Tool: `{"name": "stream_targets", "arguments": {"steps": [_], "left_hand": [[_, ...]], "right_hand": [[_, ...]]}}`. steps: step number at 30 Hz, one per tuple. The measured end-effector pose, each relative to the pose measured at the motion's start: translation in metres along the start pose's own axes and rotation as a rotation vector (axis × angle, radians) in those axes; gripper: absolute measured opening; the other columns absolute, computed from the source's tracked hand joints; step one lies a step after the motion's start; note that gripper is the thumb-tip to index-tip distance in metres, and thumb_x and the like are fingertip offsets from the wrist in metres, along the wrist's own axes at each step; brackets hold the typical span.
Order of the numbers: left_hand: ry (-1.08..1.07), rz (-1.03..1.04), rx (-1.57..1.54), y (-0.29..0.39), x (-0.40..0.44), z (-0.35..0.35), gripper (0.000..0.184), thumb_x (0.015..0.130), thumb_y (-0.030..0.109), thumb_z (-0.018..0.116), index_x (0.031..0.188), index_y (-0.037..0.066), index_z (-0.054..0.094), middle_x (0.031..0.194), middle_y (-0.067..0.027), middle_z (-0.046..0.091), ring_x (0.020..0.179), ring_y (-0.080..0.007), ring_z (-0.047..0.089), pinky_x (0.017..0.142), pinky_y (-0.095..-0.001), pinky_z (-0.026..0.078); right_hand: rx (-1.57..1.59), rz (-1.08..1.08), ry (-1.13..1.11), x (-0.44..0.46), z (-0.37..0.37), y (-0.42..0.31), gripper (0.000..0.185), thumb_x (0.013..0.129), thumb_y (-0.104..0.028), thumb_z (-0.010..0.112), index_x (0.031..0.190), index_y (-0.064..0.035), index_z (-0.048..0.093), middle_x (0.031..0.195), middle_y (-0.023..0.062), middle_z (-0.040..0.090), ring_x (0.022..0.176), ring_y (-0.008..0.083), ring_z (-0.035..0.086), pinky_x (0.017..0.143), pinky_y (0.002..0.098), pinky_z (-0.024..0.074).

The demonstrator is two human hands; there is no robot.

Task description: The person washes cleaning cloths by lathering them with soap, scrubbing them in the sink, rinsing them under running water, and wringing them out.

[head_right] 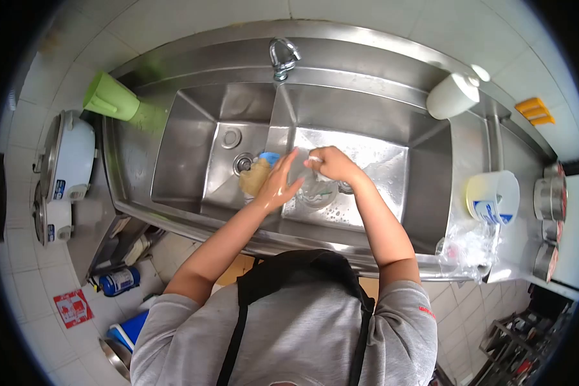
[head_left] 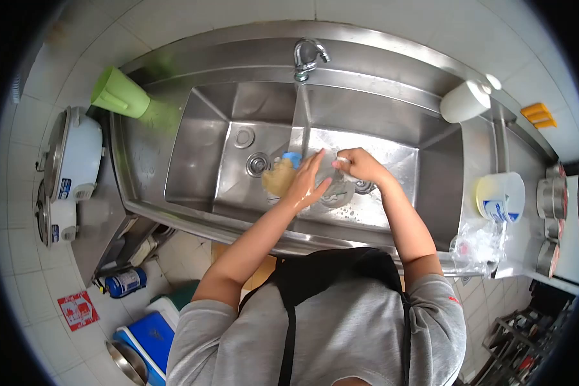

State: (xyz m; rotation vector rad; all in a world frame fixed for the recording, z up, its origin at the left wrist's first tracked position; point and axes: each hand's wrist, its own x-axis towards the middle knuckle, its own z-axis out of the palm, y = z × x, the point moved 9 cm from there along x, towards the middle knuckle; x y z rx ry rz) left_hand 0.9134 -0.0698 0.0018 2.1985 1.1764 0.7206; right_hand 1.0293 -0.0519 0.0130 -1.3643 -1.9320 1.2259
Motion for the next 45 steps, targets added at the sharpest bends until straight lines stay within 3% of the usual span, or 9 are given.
{"name": "stream_targets", "arguments": {"steps": [4, 15, 22, 25, 27, 30, 36, 40, 45], "left_hand": [[-0.463, -0.402, -0.718, 0.013, 0.03, 0.05, 0.051, 0.076, 0.032, 0.061, 0.115, 0.003, 0.048, 0.111, -0.0125, 0.052, 0.105, -0.0207, 0.048, 0.089, -0.0303, 0.036], [-0.286, -0.241, -0.568, 0.062, 0.119, 0.027, 0.033, 0.077, 0.021, 0.056, 0.102, 0.0, 0.051, 0.088, -0.0132, 0.06, 0.075, -0.0196, 0.058, 0.054, -0.0327, 0.048], [-0.348, -0.19, -1.004, 0.155, 0.148, 0.019, 0.025, 0.074, 0.004, 0.051, 0.099, 0.002, 0.048, 0.089, -0.0076, 0.055, 0.08, -0.0152, 0.056, 0.065, -0.0277, 0.051], [-0.253, -0.31, -1.083, 0.116, 0.144, 0.016, 0.027, 0.078, 0.01, 0.047, 0.104, 0.004, 0.046, 0.1, -0.0089, 0.052, 0.09, -0.0194, 0.053, 0.076, -0.0337, 0.048], [-0.129, -0.44, -1.08, 0.067, 0.136, 0.026, 0.029, 0.081, 0.016, 0.046, 0.107, 0.005, 0.045, 0.103, -0.0093, 0.051, 0.094, -0.0221, 0.051, 0.08, -0.0367, 0.046], [-0.35, -0.962, -1.279, 0.039, 0.099, 0.073, 0.049, 0.076, 0.052, 0.048, 0.104, 0.012, 0.047, 0.104, -0.0095, 0.052, 0.097, -0.0263, 0.05, 0.084, -0.059, 0.036], [-0.549, -0.439, -2.139, 0.05, 0.14, 0.091, 0.048, 0.083, 0.05, 0.038, 0.105, 0.008, 0.047, 0.104, -0.0113, 0.052, 0.094, -0.0281, 0.052, 0.082, -0.0509, 0.042], [-0.607, -0.473, -2.461, 0.042, 0.15, 0.099, 0.044, 0.085, 0.044, 0.038, 0.105, 0.006, 0.049, 0.1, -0.0115, 0.054, 0.09, -0.0284, 0.055, 0.079, -0.0438, 0.047], [-0.071, -0.628, -1.77, 0.017, 0.179, 0.095, 0.034, 0.081, 0.032, 0.05, 0.1, 0.005, 0.056, 0.089, -0.011, 0.06, 0.074, -0.0222, 0.06, 0.067, -0.0347, 0.05]], "right_hand": [[-0.086, -0.074, 0.204, -0.023, -0.057, -0.067, 0.029, 0.081, -0.026, 0.056, 0.066, -0.0011, 0.051, 0.053, 0.0034, 0.041, 0.053, 0.0094, 0.035, 0.049, 0.0273, 0.0331], [0.394, 0.121, 0.838, -0.084, -0.126, 0.031, 0.018, 0.084, -0.025, 0.055, 0.082, -0.0069, 0.053, 0.074, -0.0044, 0.049, 0.07, 0.0061, 0.043, 0.064, 0.0212, 0.0365], [1.454, 0.428, 0.878, -0.032, 0.006, 0.163, 0.073, 0.075, -0.069, 0.036, 0.126, -0.0175, 0.036, 0.123, 0.0064, 0.042, 0.111, 0.0241, 0.04, 0.092, 0.0445, 0.0307], [1.712, -0.102, 0.824, -0.024, -0.048, 0.096, 0.071, 0.074, -0.071, 0.034, 0.123, -0.02, 0.039, 0.12, 0.006, 0.045, 0.109, 0.0249, 0.042, 0.089, 0.0536, 0.0311], [1.689, -0.309, 0.898, -0.011, -0.082, 0.094, 0.053, 0.079, -0.046, 0.054, 0.114, -0.0065, 0.047, 0.103, 0.009, 0.057, 0.09, 0.024, 0.057, 0.076, 0.0378, 0.0454], [1.225, -0.104, 0.979, -0.011, -0.102, 0.062, 0.028, 0.071, -0.012, 0.065, 0.097, -0.0027, 0.058, 0.092, 0.0061, 0.061, 0.079, 0.0176, 0.06, 0.069, 0.0308, 0.0475], [-0.581, -0.347, 0.96, -0.019, -0.06, -0.092, 0.026, 0.05, -0.017, 0.065, 0.074, -0.0086, 0.059, 0.081, 0.0102, 0.058, 0.082, 0.0286, 0.052, 0.082, 0.0372, 0.0339], [-0.175, -0.342, 0.954, -0.013, -0.078, -0.075, 0.022, 0.054, -0.014, 0.062, 0.074, -0.0051, 0.06, 0.074, 0.0101, 0.06, 0.072, 0.0307, 0.056, 0.07, 0.0381, 0.0428], [1.189, -0.338, 0.917, -0.001, -0.133, 0.001, 0.038, 0.076, -0.004, 0.054, 0.113, -0.0017, 0.047, 0.093, 0.009, 0.058, 0.084, 0.0188, 0.057, 0.075, 0.0328, 0.0463]]}}
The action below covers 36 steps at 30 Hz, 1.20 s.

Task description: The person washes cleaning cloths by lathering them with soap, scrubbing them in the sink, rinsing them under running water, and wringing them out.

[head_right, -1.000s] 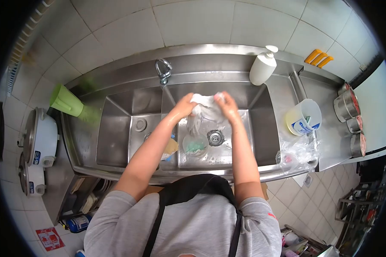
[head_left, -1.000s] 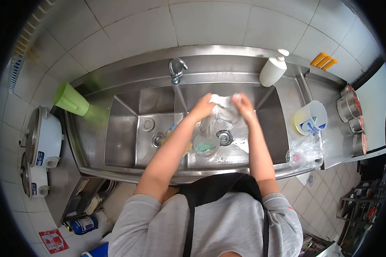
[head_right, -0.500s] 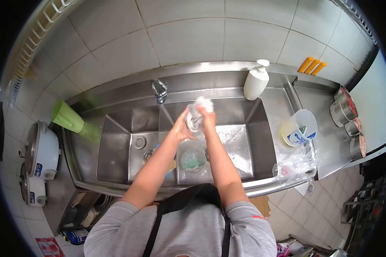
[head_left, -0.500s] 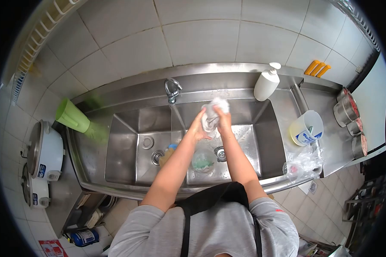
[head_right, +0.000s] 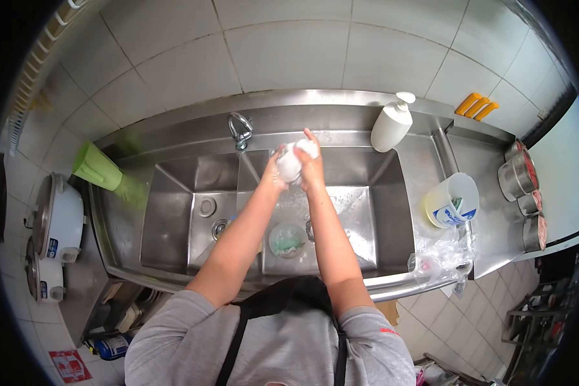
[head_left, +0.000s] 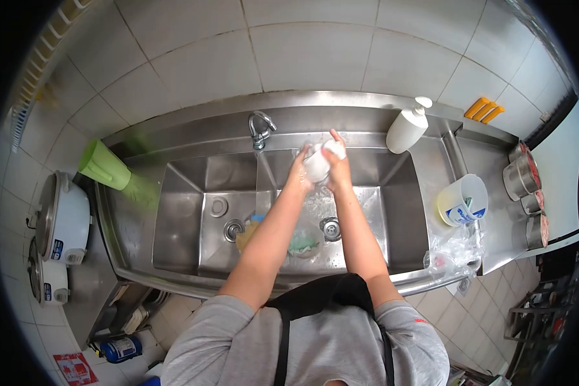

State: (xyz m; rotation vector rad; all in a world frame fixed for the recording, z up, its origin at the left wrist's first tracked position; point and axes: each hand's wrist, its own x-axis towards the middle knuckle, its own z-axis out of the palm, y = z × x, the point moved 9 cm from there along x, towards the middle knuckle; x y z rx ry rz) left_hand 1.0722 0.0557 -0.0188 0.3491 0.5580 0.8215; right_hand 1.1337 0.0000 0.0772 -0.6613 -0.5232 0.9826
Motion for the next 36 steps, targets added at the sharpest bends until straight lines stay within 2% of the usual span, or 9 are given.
{"name": "stream_targets", "arguments": {"steps": [3, 9, 16, 19, 23, 25, 28, 32, 36], "left_hand": [[0.139, 0.212, 0.464, 0.031, -0.003, 0.024, 0.031, 0.074, 0.029, 0.057, 0.091, 0.003, 0.06, 0.08, -0.0111, 0.062, 0.07, -0.0229, 0.061, 0.066, -0.0342, 0.05], [-0.184, 0.798, 1.819, 0.044, -0.059, 0.145, 0.022, 0.062, 0.02, 0.061, 0.079, 0.006, 0.062, 0.078, -0.0139, 0.062, 0.07, -0.0315, 0.058, 0.065, -0.037, 0.048], [-0.7, 0.947, 2.052, 0.016, -0.099, 0.17, 0.021, 0.061, 0.021, 0.066, 0.077, 0.009, 0.06, 0.077, -0.0109, 0.06, 0.079, -0.0301, 0.057, 0.067, -0.0387, 0.047], [-0.468, 0.648, 1.941, 0.039, -0.088, 0.138, 0.028, 0.068, 0.018, 0.064, 0.093, 0.009, 0.056, 0.086, -0.0098, 0.06, 0.084, -0.0265, 0.057, 0.072, -0.0352, 0.046], [-0.163, 0.351, 1.16, 0.091, -0.084, 0.035, 0.057, 0.077, 0.012, 0.059, 0.124, 0.003, 0.027, 0.11, -0.0079, 0.049, 0.098, -0.0176, 0.05, 0.082, -0.0294, 0.041], [0.024, 0.292, 0.929, 0.121, -0.122, -0.003, 0.044, 0.08, 0.021, 0.06, 0.114, 0.001, 0.041, 0.099, -0.0082, 0.055, 0.09, -0.0146, 0.053, 0.078, -0.0251, 0.042], [0.268, 0.181, 1.229, 0.152, -0.172, -0.079, 0.042, 0.077, 0.033, 0.062, 0.102, -0.001, 0.052, 0.088, -0.0059, 0.059, 0.083, -0.0114, 0.055, 0.069, -0.0278, 0.046], [0.726, -0.071, 1.67, 0.148, -0.234, -0.156, 0.074, 0.076, 0.045, 0.058, 0.121, -0.008, 0.034, 0.114, -0.0226, 0.049, 0.104, -0.0274, 0.051, 0.086, -0.0323, 0.04], [0.828, -0.058, 2.04, 0.081, -0.239, -0.149, 0.077, 0.073, 0.057, 0.051, 0.13, 0.01, 0.029, 0.132, -0.0234, 0.024, 0.118, -0.0436, 0.029, 0.097, -0.0449, 0.028]], "right_hand": [[0.186, 0.385, 0.151, 0.017, -0.032, 0.038, 0.029, 0.083, -0.021, 0.054, 0.104, -0.0016, 0.051, 0.091, 0.0097, 0.058, 0.081, 0.0221, 0.058, 0.074, 0.0342, 0.0475], [0.205, 0.704, -0.074, 0.034, -0.032, 0.056, 0.027, 0.087, -0.031, 0.048, 0.087, -0.0055, 0.054, 0.076, 0.0086, 0.06, 0.069, 0.0213, 0.06, 0.063, 0.0379, 0.0493], [-0.25, 0.741, -0.163, 0.046, -0.043, 0.055, 0.027, 0.087, -0.03, 0.047, 0.086, -0.0045, 0.054, 0.074, 0.0086, 0.06, 0.066, 0.0213, 0.059, 0.061, 0.0376, 0.049], [-0.427, 0.689, -0.162, 0.048, -0.048, 0.062, 0.027, 0.087, -0.03, 0.047, 0.086, -0.004, 0.054, 0.073, 0.0086, 0.06, 0.065, 0.0212, 0.059, 0.06, 0.0375, 0.0489], [0.108, 0.718, -0.2, 0.003, -0.009, 0.064, 0.029, 0.086, -0.023, 0.049, 0.102, 0.0008, 0.049, 0.101, 0.013, 0.057, 0.093, 0.0236, 0.057, 0.081, 0.0357, 0.0472], [0.1, 0.724, -0.29, -0.028, 0.004, 0.067, 0.031, 0.085, -0.02, 0.052, 0.107, 0.001, 0.047, 0.108, 0.0138, 0.054, 0.101, 0.0243, 0.054, 0.088, 0.0375, 0.0443], [-0.005, 0.854, -0.35, -0.093, 0.026, 0.092, 0.032, 0.079, -0.013, 0.059, 0.106, -0.0007, 0.047, 0.105, 0.0137, 0.055, 0.096, 0.0233, 0.057, 0.076, 0.0375, 0.051], [-0.399, 1.05, -0.465, -0.169, 0.009, 0.179, 0.037, 0.073, -0.018, 0.067, 0.101, -0.0028, 0.048, 0.093, 0.0094, 0.057, 0.084, 0.0179, 0.059, 0.067, 0.0325, 0.0525], [-0.585, 1.028, -0.58, -0.174, -0.017, 0.22, 0.039, 0.07, -0.023, 0.071, 0.097, -0.0048, 0.05, 0.085, 0.0064, 0.056, 0.075, 0.0136, 0.056, 0.062, 0.0276, 0.0492]]}}
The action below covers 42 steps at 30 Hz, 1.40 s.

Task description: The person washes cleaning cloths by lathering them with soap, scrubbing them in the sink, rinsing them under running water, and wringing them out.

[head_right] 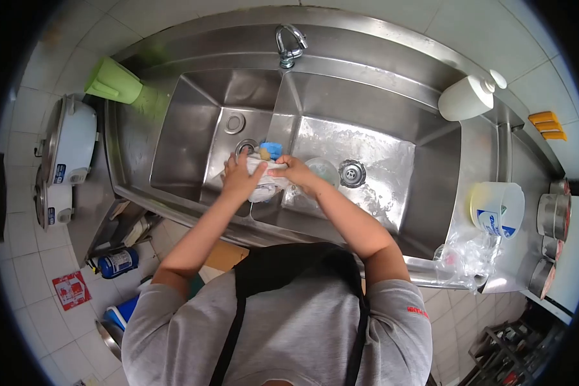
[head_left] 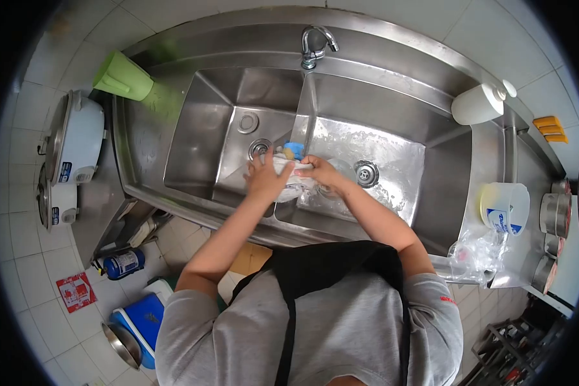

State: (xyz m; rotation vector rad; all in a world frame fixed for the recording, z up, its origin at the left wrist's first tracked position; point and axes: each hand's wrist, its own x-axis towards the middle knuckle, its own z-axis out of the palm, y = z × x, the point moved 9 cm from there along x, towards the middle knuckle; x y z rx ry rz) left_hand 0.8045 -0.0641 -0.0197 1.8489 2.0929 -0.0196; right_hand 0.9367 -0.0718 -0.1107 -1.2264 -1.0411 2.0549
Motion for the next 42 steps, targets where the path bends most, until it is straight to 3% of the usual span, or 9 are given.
{"name": "stream_targets", "arguments": {"steps": [8, 14, 16, 24, 29, 32, 35, 40, 42], "left_hand": [[0.349, 0.31, -0.208, 0.028, -0.009, -0.004, 0.058, 0.068, 0.033, 0.066, 0.118, 0.011, 0.048, 0.126, -0.0239, 0.035, 0.114, -0.0439, 0.033, 0.094, -0.0453, 0.03], [0.32, 0.24, -0.28, 0.025, -0.003, -0.006, 0.058, 0.064, 0.029, 0.068, 0.116, 0.01, 0.049, 0.122, -0.0225, 0.04, 0.11, -0.0389, 0.04, 0.091, -0.0409, 0.035], [0.324, 0.21, -0.224, 0.024, -0.001, -0.005, 0.058, 0.064, 0.03, 0.068, 0.116, 0.01, 0.049, 0.121, -0.0227, 0.041, 0.108, -0.0389, 0.042, 0.09, -0.041, 0.037], [0.333, 0.207, -0.307, 0.013, 0.0, -0.001, 0.06, 0.068, 0.032, 0.064, 0.118, 0.006, 0.043, 0.118, -0.0239, 0.042, 0.106, -0.0404, 0.042, 0.086, -0.0399, 0.039], [0.312, 0.145, -0.106, 0.017, -0.004, -0.009, 0.072, 0.068, 0.036, 0.062, 0.127, 0.006, 0.032, 0.131, -0.0233, 0.027, 0.126, -0.0385, 0.014, 0.099, -0.0563, 0.008], [0.406, 0.231, -0.073, 0.045, -0.013, -0.034, 0.075, 0.068, 0.031, 0.063, 0.128, 0.004, 0.027, 0.131, -0.0228, 0.025, 0.126, -0.0387, 0.015, 0.099, -0.0558, 0.009], [0.055, 0.503, -0.513, 0.113, -0.002, -0.023, 0.084, 0.063, 0.023, 0.068, 0.13, 0.001, 0.023, 0.132, -0.0234, 0.023, 0.124, -0.0369, 0.022, 0.101, -0.0408, 0.02], [-0.37, 0.344, -0.691, 0.176, 0.043, 0.043, 0.081, 0.055, 0.029, 0.071, 0.123, 0.002, 0.035, 0.111, -0.0211, 0.046, 0.105, -0.0307, 0.047, 0.086, -0.035, 0.039], [-0.327, 0.356, -0.893, 0.204, 0.054, 0.036, 0.048, 0.061, 0.014, 0.064, 0.104, 0.0, 0.05, 0.086, -0.0139, 0.06, 0.076, -0.0226, 0.06, 0.07, -0.0316, 0.046]], "right_hand": [[-1.134, 0.039, -0.33, 0.11, -0.132, 0.161, 0.025, 0.078, -0.024, 0.055, 0.094, -0.0052, 0.06, 0.091, 0.0128, 0.06, 0.078, 0.0271, 0.057, 0.074, 0.0344, 0.0451], [-1.107, 0.243, 0.484, 0.118, -0.166, 0.236, 0.039, 0.073, -0.026, 0.056, 0.108, -0.0096, 0.055, 0.113, 0.0174, 0.049, 0.11, 0.0288, 0.044, 0.09, 0.0357, 0.038], [-1.578, 0.345, 0.163, 0.113, -0.131, 0.254, 0.043, 0.073, -0.024, 0.055, 0.114, -0.0117, 0.05, 0.121, 0.0154, 0.043, 0.115, 0.029, 0.037, 0.091, 0.037, 0.0377], [-1.4, 0.256, 0.212, 0.125, -0.175, 0.219, 0.015, 0.072, -0.015, 0.058, 0.085, -0.0079, 0.061, 0.097, 0.0142, 0.055, 0.09, 0.0288, 0.054, 0.078, 0.0363, 0.0448], [-1.119, -0.106, 0.206, 0.055, -0.142, 0.08, 0.013, 0.065, -0.007, 0.065, 0.077, -0.0068, 0.062, 0.082, 0.0125, 0.055, 0.079, 0.0283, 0.056, 0.071, 0.0353, 0.0456], [-0.824, -0.316, 0.156, 0.015, -0.132, 0.007, 0.013, 0.062, -0.002, 0.067, 0.074, -0.0047, 0.06, 0.079, 0.0093, 0.054, 0.073, 0.0227, 0.056, 0.065, 0.0322, 0.0444], [-0.773, -0.484, 0.143, -0.048, -0.095, -0.093, 0.009, 0.068, 0.001, 0.063, 0.073, -0.0013, 0.057, 0.073, 0.0046, 0.053, 0.068, 0.0167, 0.052, 0.062, 0.0267, 0.0423], [-0.285, -0.567, 0.26, -0.119, -0.113, -0.172, 0.016, 0.075, -0.012, 0.062, 0.088, -0.0061, 0.056, 0.088, 0.0035, 0.055, 0.08, 0.0151, 0.052, 0.072, 0.0294, 0.0419], [0.004, -0.572, 0.393, -0.137, -0.146, -0.173, 0.025, 0.078, -0.026, 0.059, 0.095, -0.0084, 0.054, 0.096, 0.0044, 0.054, 0.086, 0.0155, 0.051, 0.076, 0.0341, 0.0415]]}}
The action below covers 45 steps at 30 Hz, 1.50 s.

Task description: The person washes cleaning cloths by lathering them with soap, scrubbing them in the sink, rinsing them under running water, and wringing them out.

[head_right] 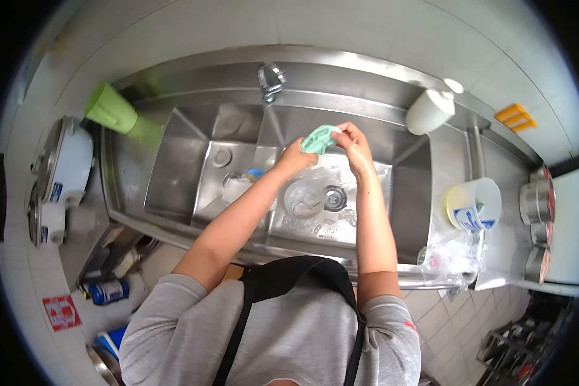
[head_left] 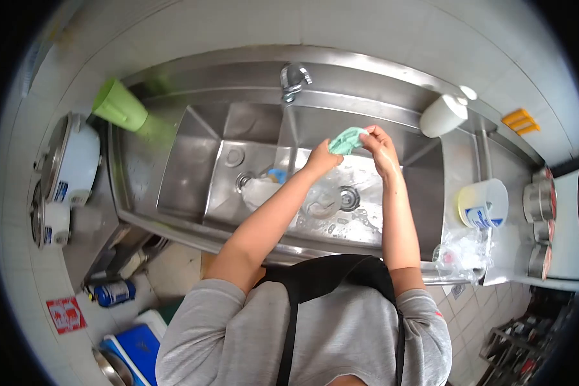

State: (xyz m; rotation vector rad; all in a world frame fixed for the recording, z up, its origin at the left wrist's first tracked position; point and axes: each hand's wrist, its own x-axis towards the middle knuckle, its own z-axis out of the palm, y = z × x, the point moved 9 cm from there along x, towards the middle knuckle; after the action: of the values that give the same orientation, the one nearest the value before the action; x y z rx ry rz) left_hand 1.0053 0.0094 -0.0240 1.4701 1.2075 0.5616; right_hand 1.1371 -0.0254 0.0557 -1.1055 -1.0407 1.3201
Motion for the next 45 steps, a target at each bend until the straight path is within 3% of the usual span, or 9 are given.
{"name": "stream_targets", "arguments": {"steps": [4, 6, 12, 17, 21, 30, 36, 41, 45], "left_hand": [[-0.223, 0.188, 0.024, 0.057, 0.013, 0.055, 0.043, 0.06, 0.008, 0.064, 0.1, 0.001, 0.051, 0.091, -0.0141, 0.057, 0.077, -0.0237, 0.059, 0.074, -0.0347, 0.047], [-0.354, 0.049, -0.02, 0.082, 0.006, 0.068, 0.043, 0.061, 0.01, 0.068, 0.1, 0.0, 0.051, 0.091, -0.0134, 0.057, 0.078, -0.0221, 0.059, 0.074, -0.0331, 0.049], [-0.93, -0.242, -0.461, 0.101, -0.02, 0.105, 0.032, 0.071, 0.015, 0.07, 0.095, 0.001, 0.053, 0.094, -0.0103, 0.057, 0.082, -0.0175, 0.06, 0.065, -0.023, 0.05], [-0.746, -0.161, -0.124, 0.124, -0.013, 0.12, 0.016, 0.073, 0.019, 0.067, 0.079, 0.011, 0.055, 0.061, 0.0025, 0.05, 0.044, -0.0019, 0.036, 0.036, -0.0169, 0.024], [-0.768, -0.061, -0.047, 0.148, -0.016, 0.137, 0.014, 0.076, 0.024, 0.059, 0.075, 0.011, 0.054, 0.051, 0.0057, 0.037, 0.039, -0.0037, 0.025, 0.037, -0.0217, 0.013], [-0.181, 0.076, 0.481, 0.104, 0.024, 0.119, 0.055, 0.069, 0.045, 0.061, 0.098, -0.001, 0.057, 0.095, -0.0162, 0.061, 0.088, -0.0261, 0.058, 0.077, -0.035, 0.043], [-0.689, -0.139, -0.273, 0.045, -0.004, 0.072, 0.039, 0.072, 0.032, 0.067, 0.096, 0.003, 0.055, 0.081, -0.0036, 0.057, 0.076, -0.0114, 0.054, 0.064, -0.0252, 0.044], [-0.264, 0.006, 0.232, -0.005, -0.022, -0.053, 0.039, 0.071, 0.031, 0.069, 0.094, 0.003, 0.054, 0.076, -0.0018, 0.056, 0.069, -0.0095, 0.053, 0.06, -0.023, 0.042], [-0.117, -0.049, -0.101, -0.022, -0.07, -0.114, 0.025, 0.075, 0.022, 0.067, 0.087, 0.006, 0.052, 0.075, -0.0003, 0.056, 0.07, -0.0084, 0.052, 0.061, -0.0226, 0.042]], "right_hand": [[0.469, 0.309, 0.144, -0.005, -0.009, 0.06, 0.05, 0.077, -0.054, 0.052, 0.101, -0.0099, 0.052, 0.097, 0.0069, 0.056, 0.089, 0.0212, 0.053, 0.076, 0.0409, 0.0439], [0.831, 0.214, 0.153, 0.015, -0.02, 0.076, 0.036, 0.077, -0.038, 0.06, 0.093, -0.0065, 0.053, 0.089, 0.0075, 0.057, 0.08, 0.0208, 0.056, 0.069, 0.0328, 0.047], [0.111, -0.094, 0.047, 0.006, -0.037, -0.026, 0.026, 0.066, 0.006, 0.053, 0.09, -0.0032, 0.048, 0.09, 0.0121, 0.056, 0.078, 0.0178, 0.056, 0.071, 0.0304, 0.0474], [0.011, -0.166, -0.056, -0.009, -0.031, -0.094, 0.042, 0.077, -0.002, 0.057, 0.117, -0.0007, 0.043, 0.086, 0.0064, 0.056, 0.072, 0.0116, 0.052, 0.067, 0.0238, 0.0449], [-0.042, -0.063, 0.069, -0.001, -0.055, -0.096, 0.03, 0.084, -0.02, 0.055, 0.103, 0.0025, 0.053, 0.059, -0.0018, 0.043, 0.052, 0.0074, 0.038, 0.051, 0.0203, 0.0349], [0.133, 0.152, 0.278, 0.024, -0.079, -0.028, 0.038, 0.087, -0.036, 0.047, 0.061, -0.0095, 0.039, 0.05, -0.0012, 0.036, 0.039, 0.0087, 0.029, 0.038, 0.0245, 0.0259], [0.113, 0.121, -0.038, 0.034, -0.008, 0.025, 0.05, 0.089, -0.048, 0.032, 0.071, -0.0053, 0.051, 0.085, 0.0094, 0.053, 0.083, 0.0173, 0.047, 0.076, 0.0305, 0.0393], [-0.384, 0.212, -0.237, 0.019, 0.047, 0.082, 0.062, 0.085, -0.056, 0.034, 0.088, -0.0006, 0.061, 0.082, 0.0109, 0.059, 0.083, 0.0178, 0.052, 0.077, 0.0287, 0.0398], [-0.525, 0.129, -0.358, 0.009, 0.117, 0.079, 0.055, 0.083, -0.051, 0.045, 0.072, 0.0004, 0.062, 0.059, 0.0085, 0.056, 0.058, 0.0166, 0.052, 0.058, 0.0277, 0.0416]]}}
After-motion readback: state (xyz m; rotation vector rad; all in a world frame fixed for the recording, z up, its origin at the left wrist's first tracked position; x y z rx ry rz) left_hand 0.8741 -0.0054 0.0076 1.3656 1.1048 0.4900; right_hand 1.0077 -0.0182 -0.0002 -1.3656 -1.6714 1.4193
